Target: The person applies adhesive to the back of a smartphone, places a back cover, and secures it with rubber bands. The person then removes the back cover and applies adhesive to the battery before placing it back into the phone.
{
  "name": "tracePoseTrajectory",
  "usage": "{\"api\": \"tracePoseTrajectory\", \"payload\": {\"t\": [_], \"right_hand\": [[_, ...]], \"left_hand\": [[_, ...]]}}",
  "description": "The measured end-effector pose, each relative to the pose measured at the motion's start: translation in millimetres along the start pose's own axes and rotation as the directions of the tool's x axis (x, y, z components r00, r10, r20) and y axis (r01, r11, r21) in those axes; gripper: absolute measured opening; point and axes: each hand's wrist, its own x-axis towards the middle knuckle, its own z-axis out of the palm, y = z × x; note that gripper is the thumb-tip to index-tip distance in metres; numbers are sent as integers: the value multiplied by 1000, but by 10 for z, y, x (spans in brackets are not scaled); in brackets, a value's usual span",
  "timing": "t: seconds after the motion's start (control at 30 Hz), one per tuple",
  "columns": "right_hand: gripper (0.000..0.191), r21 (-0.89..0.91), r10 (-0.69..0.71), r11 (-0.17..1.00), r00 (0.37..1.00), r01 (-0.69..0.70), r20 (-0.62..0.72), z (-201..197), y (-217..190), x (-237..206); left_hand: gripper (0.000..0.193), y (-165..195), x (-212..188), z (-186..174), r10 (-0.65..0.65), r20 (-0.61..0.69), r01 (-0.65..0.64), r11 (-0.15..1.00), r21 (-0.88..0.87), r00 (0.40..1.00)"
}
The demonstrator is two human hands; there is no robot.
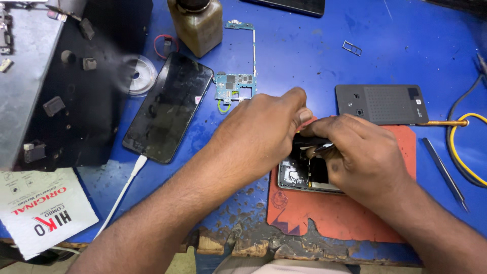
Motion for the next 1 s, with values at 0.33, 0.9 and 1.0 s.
{"api": "tracePoseTrajectory", "payload": {"t": [0.33,0.9,1.0], "right_hand": [[25,646,424,664,901,-377,90,-347,397,-275],[35,911,516,-362,773,-195,370,-326,641,-400],[34,907,511,-376,774,-191,375,-316,601,-411]], "left_hand": [[24,237,129,-11,-148,-156,107,964,-243,977],[14,575,152,345,-33,-242,-181,570,-802,970],[14,568,120,381,-47,-194,-147,493,-857,980]]}}
